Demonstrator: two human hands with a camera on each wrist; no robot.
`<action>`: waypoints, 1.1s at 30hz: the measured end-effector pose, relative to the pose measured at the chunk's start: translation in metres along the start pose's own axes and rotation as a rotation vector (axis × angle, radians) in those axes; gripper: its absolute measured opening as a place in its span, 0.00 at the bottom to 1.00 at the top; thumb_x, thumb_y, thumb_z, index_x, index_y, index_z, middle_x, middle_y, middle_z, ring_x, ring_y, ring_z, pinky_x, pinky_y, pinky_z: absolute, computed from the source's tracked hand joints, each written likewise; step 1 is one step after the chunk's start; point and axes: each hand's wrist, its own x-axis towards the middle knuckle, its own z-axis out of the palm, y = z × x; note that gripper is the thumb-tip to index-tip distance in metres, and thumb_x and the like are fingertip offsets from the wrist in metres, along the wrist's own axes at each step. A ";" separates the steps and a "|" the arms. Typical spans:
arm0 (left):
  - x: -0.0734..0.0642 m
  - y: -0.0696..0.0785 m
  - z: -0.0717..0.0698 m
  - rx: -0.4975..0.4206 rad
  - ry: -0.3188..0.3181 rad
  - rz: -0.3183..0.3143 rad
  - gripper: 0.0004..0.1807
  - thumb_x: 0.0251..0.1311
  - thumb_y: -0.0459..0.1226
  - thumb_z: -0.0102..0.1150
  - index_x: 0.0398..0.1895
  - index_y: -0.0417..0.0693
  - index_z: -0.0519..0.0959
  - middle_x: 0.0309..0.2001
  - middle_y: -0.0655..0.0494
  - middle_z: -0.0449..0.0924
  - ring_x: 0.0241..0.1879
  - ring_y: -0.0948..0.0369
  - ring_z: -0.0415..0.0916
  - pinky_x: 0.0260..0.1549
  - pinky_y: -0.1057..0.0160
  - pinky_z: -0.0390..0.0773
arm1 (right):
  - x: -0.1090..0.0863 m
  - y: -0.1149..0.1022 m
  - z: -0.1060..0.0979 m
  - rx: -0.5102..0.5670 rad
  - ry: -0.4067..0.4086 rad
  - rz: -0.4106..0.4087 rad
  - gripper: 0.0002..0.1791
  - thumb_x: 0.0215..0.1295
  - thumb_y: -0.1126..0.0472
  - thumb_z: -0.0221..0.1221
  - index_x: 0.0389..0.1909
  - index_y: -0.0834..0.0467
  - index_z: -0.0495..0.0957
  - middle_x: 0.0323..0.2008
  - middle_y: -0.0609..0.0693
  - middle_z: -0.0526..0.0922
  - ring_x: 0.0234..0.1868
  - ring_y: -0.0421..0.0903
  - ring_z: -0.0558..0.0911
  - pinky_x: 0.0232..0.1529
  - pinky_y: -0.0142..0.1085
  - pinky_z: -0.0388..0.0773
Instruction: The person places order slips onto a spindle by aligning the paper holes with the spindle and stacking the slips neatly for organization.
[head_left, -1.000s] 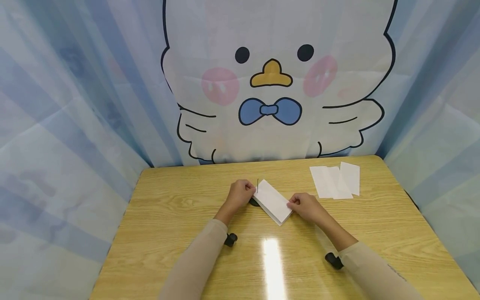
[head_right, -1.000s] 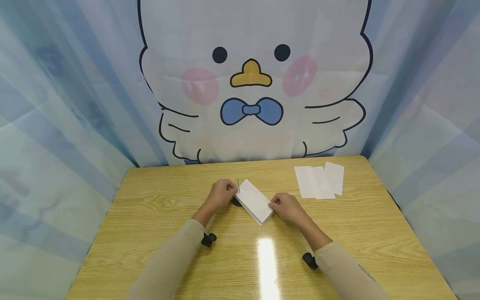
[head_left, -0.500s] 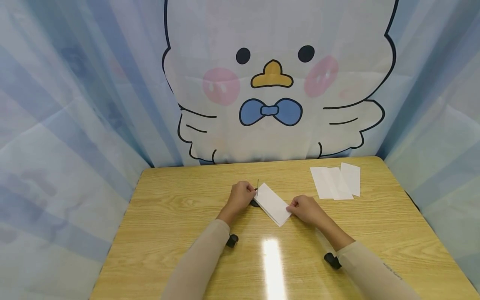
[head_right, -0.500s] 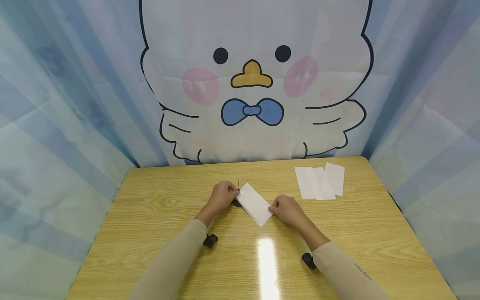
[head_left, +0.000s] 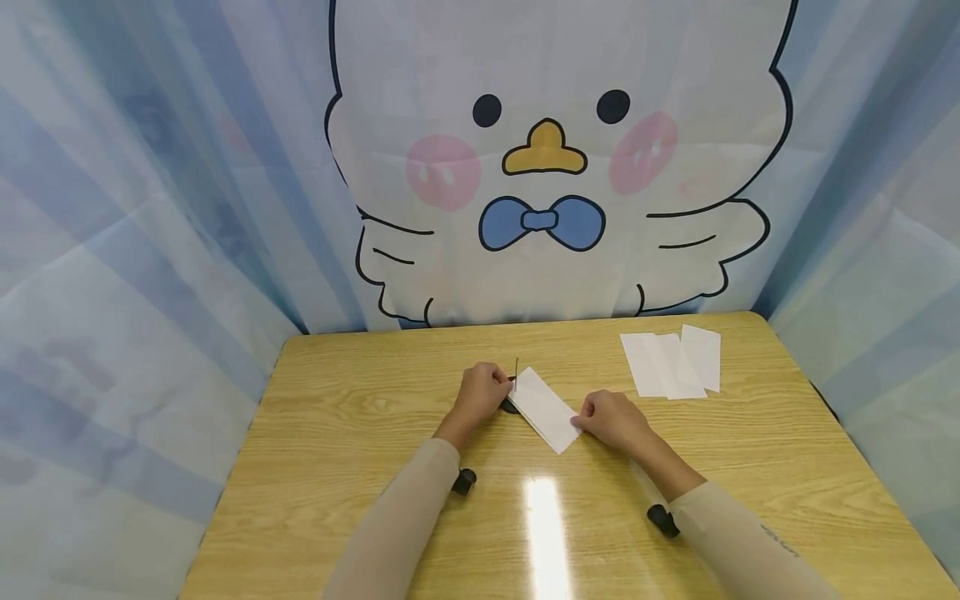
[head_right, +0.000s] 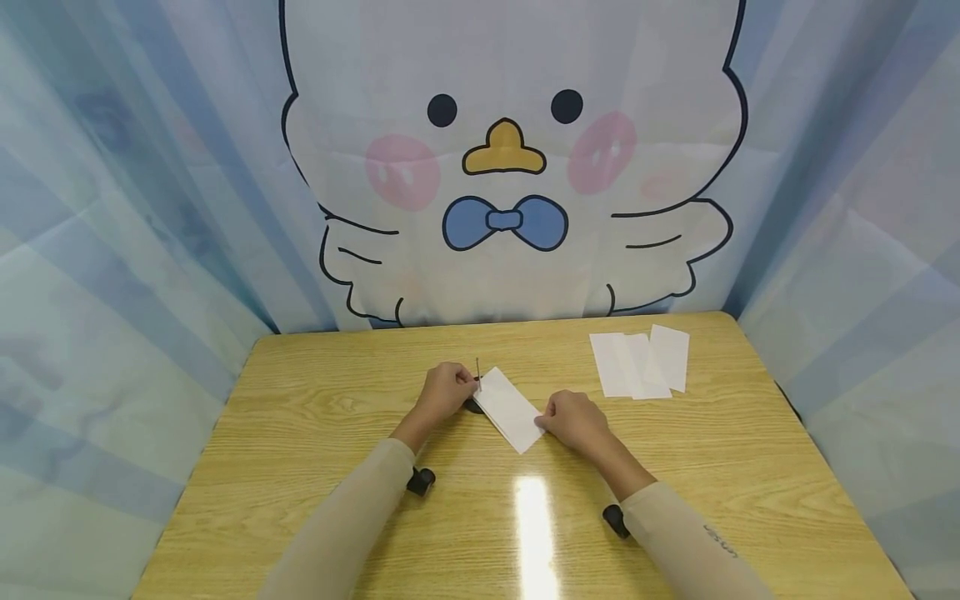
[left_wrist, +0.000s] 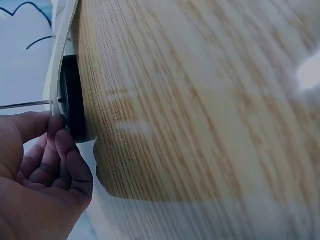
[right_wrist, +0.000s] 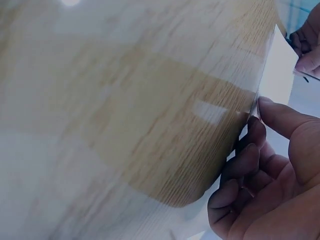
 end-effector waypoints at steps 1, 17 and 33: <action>0.000 0.000 -0.001 -0.001 -0.001 -0.003 0.09 0.67 0.35 0.66 0.28 0.43 0.83 0.25 0.55 0.79 0.24 0.63 0.71 0.23 0.67 0.72 | 0.000 0.000 0.000 -0.004 0.001 0.004 0.15 0.66 0.52 0.68 0.24 0.55 0.78 0.23 0.47 0.77 0.23 0.43 0.72 0.25 0.35 0.67; -0.006 -0.014 -0.018 -0.036 -0.106 0.100 0.16 0.70 0.40 0.64 0.58 0.45 0.81 0.52 0.51 0.80 0.46 0.56 0.77 0.45 0.56 0.81 | -0.003 0.014 -0.018 0.090 0.070 -0.054 0.11 0.71 0.54 0.65 0.36 0.58 0.80 0.31 0.49 0.83 0.31 0.44 0.78 0.35 0.38 0.76; -0.009 -0.028 -0.020 0.055 -0.184 0.213 0.31 0.60 0.41 0.75 0.68 0.48 0.78 0.67 0.48 0.77 0.57 0.52 0.76 0.57 0.50 0.78 | -0.012 0.068 -0.055 0.115 0.203 -0.025 0.18 0.74 0.49 0.62 0.50 0.61 0.79 0.41 0.55 0.85 0.44 0.53 0.84 0.46 0.50 0.80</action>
